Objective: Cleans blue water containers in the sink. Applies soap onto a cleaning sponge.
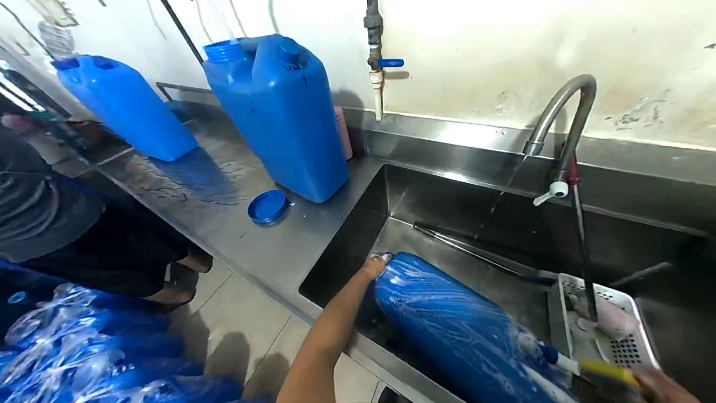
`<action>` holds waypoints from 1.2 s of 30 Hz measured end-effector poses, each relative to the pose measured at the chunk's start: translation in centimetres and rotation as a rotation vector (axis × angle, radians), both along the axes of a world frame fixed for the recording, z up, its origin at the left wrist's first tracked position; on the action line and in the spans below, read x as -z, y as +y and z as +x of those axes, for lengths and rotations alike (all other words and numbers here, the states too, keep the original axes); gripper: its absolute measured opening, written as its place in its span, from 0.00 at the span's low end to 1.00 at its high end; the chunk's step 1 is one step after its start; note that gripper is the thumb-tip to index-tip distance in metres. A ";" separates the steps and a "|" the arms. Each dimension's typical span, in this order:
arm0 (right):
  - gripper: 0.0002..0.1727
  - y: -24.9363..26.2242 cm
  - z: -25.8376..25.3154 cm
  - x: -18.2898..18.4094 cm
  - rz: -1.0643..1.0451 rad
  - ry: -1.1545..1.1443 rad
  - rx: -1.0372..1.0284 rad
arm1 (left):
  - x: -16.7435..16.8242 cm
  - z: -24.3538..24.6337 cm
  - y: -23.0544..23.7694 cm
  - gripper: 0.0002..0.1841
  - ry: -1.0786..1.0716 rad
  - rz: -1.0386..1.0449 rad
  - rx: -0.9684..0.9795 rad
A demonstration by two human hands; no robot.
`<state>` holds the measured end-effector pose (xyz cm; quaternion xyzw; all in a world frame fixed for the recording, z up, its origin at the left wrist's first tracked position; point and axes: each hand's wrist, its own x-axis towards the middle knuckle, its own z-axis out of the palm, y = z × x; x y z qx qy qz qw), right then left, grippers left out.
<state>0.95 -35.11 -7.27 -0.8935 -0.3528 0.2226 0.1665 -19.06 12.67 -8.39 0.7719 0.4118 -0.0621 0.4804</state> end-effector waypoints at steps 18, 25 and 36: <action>0.13 6.1 -4.5 -3.7 -0.219 -0.214 0.183 | 5.3 -1.1 3.6 0.26 -0.100 -0.100 0.051; 0.17 11.4 -6.7 -1.4 -0.055 -0.003 -0.126 | 1.6 -1.2 2.6 0.27 -0.095 -0.297 0.015; 0.39 23.9 -5.0 -1.5 0.676 -0.224 0.012 | -7.5 11.2 -6.1 0.14 -0.249 -0.646 -0.301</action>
